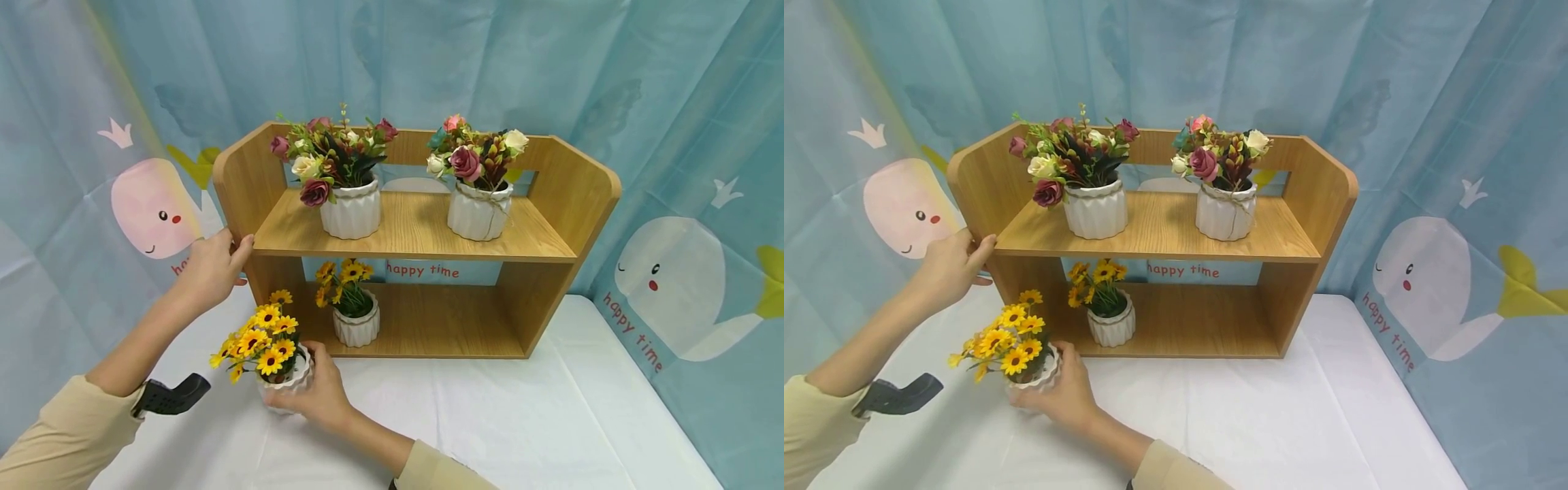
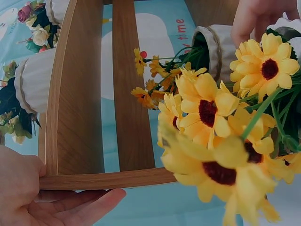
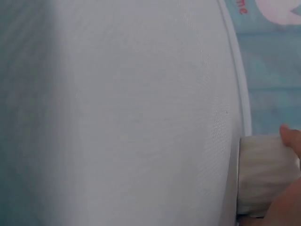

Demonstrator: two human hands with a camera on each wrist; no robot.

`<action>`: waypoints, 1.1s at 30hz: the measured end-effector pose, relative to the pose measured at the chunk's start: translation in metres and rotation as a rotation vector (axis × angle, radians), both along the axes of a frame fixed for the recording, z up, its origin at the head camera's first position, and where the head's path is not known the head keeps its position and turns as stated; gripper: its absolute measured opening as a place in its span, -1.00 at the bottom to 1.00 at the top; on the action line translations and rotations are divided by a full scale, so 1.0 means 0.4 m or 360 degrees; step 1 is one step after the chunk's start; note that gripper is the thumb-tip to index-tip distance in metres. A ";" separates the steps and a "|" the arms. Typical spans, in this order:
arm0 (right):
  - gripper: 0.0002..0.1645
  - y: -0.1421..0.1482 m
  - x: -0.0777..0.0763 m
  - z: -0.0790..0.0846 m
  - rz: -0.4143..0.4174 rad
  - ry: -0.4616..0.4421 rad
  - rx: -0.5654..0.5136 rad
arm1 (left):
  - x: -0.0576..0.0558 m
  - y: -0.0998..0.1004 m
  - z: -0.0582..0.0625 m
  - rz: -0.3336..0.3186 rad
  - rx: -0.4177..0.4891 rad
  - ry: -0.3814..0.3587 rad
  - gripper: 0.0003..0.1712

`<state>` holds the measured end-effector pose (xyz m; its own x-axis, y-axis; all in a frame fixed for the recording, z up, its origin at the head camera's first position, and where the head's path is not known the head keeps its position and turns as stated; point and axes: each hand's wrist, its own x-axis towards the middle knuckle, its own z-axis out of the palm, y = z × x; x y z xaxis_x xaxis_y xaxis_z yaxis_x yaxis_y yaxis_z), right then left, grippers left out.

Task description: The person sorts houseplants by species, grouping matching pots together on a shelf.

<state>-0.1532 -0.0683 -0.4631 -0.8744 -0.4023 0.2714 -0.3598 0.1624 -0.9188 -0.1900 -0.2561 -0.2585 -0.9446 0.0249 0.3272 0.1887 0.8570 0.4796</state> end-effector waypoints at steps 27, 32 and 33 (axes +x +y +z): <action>0.02 0.075 0.005 0.063 -0.0010 0.0052 0.0037 | -0.002 0.004 0.001 -0.0030 0.0016 -0.0018 -0.36; 0.01 0.106 0.014 0.067 -0.0011 0.0051 0.0054 | -0.003 -0.003 -0.001 -0.0025 0.0013 -0.0005 -0.39; 0.01 0.112 0.016 0.067 -0.0013 0.0038 0.0057 | -0.004 -0.005 -0.001 -0.0023 0.0013 -0.0005 -0.40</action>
